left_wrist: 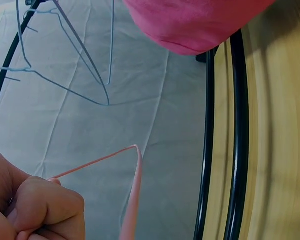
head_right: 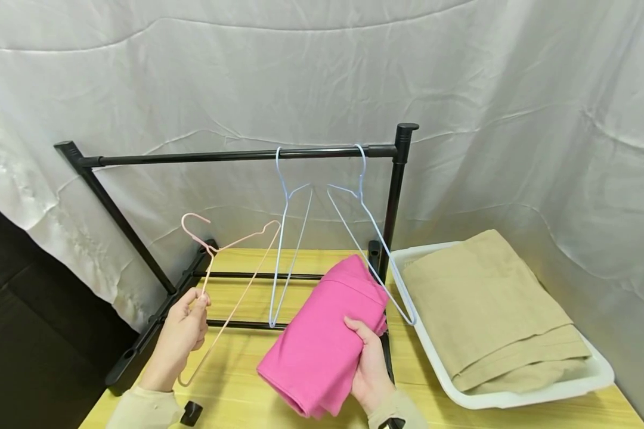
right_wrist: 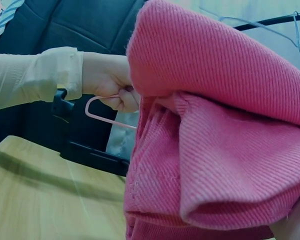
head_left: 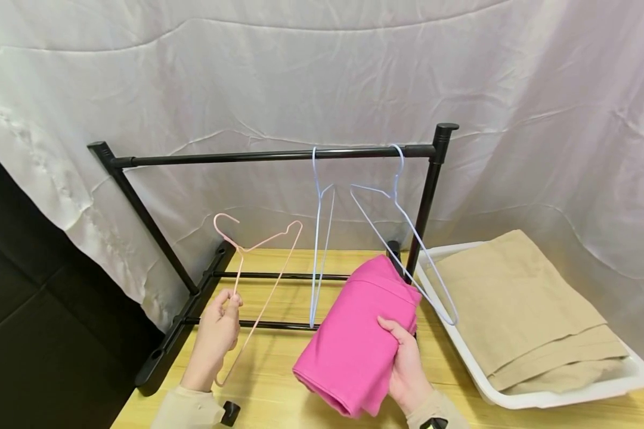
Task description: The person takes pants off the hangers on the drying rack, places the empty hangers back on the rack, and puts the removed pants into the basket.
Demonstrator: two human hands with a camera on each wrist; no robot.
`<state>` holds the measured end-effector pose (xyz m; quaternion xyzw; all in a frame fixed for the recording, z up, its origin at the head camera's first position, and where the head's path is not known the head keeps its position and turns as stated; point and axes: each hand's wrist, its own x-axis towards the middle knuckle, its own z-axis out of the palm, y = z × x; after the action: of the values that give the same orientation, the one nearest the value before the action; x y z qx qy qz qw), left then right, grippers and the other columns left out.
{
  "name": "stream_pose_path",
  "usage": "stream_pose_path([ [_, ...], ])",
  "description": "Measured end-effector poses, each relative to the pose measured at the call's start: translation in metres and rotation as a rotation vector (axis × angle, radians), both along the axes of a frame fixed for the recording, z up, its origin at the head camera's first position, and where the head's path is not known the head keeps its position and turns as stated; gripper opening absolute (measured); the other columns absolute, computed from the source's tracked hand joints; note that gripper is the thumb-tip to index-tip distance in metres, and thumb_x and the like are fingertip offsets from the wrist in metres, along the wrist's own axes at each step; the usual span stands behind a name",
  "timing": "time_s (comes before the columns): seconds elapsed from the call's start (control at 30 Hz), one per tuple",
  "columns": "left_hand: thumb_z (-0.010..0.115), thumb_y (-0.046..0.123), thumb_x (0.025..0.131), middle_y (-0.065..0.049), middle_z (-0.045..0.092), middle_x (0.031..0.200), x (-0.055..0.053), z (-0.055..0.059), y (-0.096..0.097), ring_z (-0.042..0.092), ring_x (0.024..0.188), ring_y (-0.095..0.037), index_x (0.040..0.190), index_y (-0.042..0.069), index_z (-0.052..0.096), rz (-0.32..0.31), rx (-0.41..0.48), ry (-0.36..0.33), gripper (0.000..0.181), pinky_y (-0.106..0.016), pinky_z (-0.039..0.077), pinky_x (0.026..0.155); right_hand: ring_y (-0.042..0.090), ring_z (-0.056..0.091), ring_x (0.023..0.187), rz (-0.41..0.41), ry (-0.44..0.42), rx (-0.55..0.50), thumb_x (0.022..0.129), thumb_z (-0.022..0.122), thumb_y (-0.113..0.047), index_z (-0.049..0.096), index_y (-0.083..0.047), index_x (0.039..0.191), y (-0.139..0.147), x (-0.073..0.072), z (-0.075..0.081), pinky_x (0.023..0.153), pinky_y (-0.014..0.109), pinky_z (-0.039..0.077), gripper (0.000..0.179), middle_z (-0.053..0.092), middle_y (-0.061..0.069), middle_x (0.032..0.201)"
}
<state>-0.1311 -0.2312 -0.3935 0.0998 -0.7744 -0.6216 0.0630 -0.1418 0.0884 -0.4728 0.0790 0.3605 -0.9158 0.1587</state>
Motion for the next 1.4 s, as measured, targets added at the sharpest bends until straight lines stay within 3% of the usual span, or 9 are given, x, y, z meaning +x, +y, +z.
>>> stream_pose_path([
  [0.4,0.040,0.022,0.118,0.008,0.030,0.053,0.002,0.005,0.003,0.024,0.042,-0.005,0.112,0.006,0.050,-0.016,0.008,0.006,0.020,-0.019,0.022,0.041,0.009,0.069,0.105,-0.027,0.014,-0.068,0.111,0.050,-0.029,0.029,-0.022,0.135,0.014,0.018,0.008,0.099,0.028,0.057,0.033,0.063,-0.007,0.120],
  [0.7,0.041,0.021,0.118,0.008,0.030,0.053,0.004,0.007,0.003,0.023,0.042,-0.004,0.111,0.006,0.051,-0.021,0.018,0.025,0.019,-0.019,0.022,0.040,0.009,0.072,0.098,0.011,0.028,-0.044,0.112,0.048,-0.031,0.043,-0.019,0.128,0.029,0.033,0.012,0.094,0.027,0.059,0.020,0.072,-0.009,0.109],
  [0.9,0.040,0.022,0.118,0.008,0.029,0.052,0.004,0.008,0.004,0.023,0.041,-0.004,0.111,0.006,0.050,-0.035,0.022,0.047,0.020,-0.018,0.021,0.040,0.008,0.073,0.096,0.079,0.101,-0.015,0.115,0.042,-0.030,0.048,-0.019,0.123,0.048,0.044,0.017,0.091,0.028,0.060,0.015,0.073,-0.009,0.106],
  [1.13,0.039,0.020,0.118,0.008,0.029,0.053,0.005,0.009,0.007,0.023,0.040,-0.004,0.110,0.006,0.050,-0.047,0.023,0.058,0.019,-0.018,0.021,0.040,0.012,0.075,0.102,0.307,0.152,-0.200,0.118,0.032,-0.028,0.056,-0.019,0.119,0.072,0.053,0.025,0.094,0.030,0.061,0.025,0.076,-0.004,0.110],
  [1.4,0.039,0.020,0.118,0.008,0.029,0.053,0.006,0.011,0.008,0.023,0.041,-0.004,0.110,0.006,0.050,-0.045,0.032,0.058,0.019,-0.018,0.021,0.040,0.016,0.076,0.105,0.363,0.155,-0.150,0.117,0.029,-0.027,0.057,-0.017,0.119,0.091,0.058,0.026,0.098,0.036,0.061,0.030,0.077,0.000,0.113],
])
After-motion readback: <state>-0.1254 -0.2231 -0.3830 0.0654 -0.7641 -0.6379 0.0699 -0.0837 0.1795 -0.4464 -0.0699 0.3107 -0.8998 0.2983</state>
